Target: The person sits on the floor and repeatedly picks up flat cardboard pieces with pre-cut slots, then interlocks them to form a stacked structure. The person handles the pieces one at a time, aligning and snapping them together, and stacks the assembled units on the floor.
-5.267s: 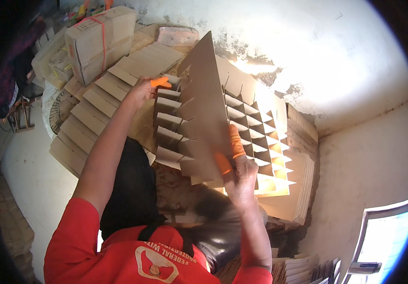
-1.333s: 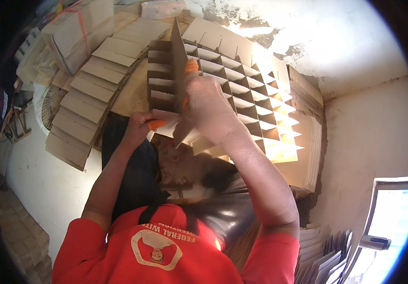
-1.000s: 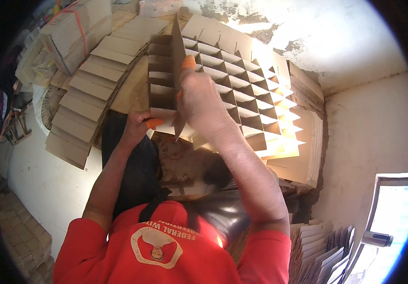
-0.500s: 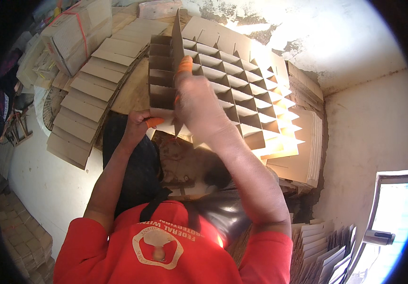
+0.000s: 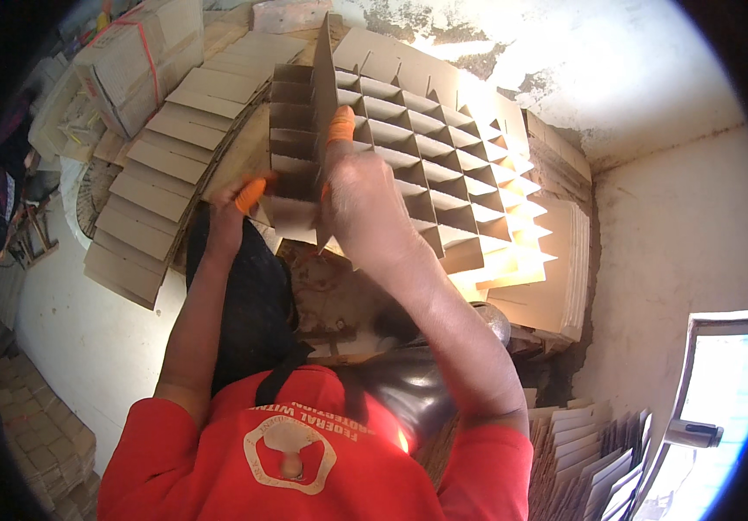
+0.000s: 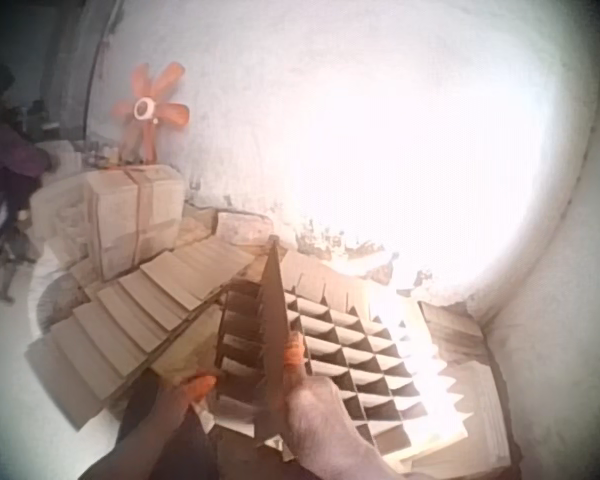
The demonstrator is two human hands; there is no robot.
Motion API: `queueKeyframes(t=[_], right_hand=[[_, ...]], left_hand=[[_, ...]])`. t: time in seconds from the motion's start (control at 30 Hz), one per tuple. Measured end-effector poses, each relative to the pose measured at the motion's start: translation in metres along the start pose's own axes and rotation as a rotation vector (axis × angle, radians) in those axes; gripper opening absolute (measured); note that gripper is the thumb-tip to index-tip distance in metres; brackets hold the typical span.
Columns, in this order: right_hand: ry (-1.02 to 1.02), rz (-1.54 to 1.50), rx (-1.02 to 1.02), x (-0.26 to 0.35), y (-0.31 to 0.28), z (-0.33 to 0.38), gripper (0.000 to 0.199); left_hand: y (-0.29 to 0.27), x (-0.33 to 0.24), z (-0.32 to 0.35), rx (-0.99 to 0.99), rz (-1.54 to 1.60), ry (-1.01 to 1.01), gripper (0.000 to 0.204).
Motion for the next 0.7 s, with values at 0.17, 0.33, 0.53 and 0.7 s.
queueKeyframes(t=[0.17,0.33,0.53,0.7], right_hand=[[0.160,-0.135,0.113,-0.009,0.009,-0.007,0.027],[0.160,-0.110,0.075,-0.020,0.005,-0.017,0.023],[0.140,0.080,0.276,-0.040,0.068,-0.011,0.058],[0.023,0.003,0.044,-0.035,0.044,-0.002,0.052]], left_hand=[[-0.002,-0.001,-0.028,-0.004,-0.103,0.136,0.023],[0.009,0.017,-0.021,0.150,-0.051,0.085,0.020],[0.010,0.004,-0.028,0.089,-0.111,0.067,0.021],[-0.010,0.014,-0.021,0.014,-0.047,0.091,0.036]])
Point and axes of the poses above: each hand's wrist, its own z-axis away from the middle knuckle, its own y-axis out of the palm, x = y × z, the point moved 8 cm from there along -z, towards the middle knuckle, and after that the axes turned 14 degrees about x, right-handed, at the moved point
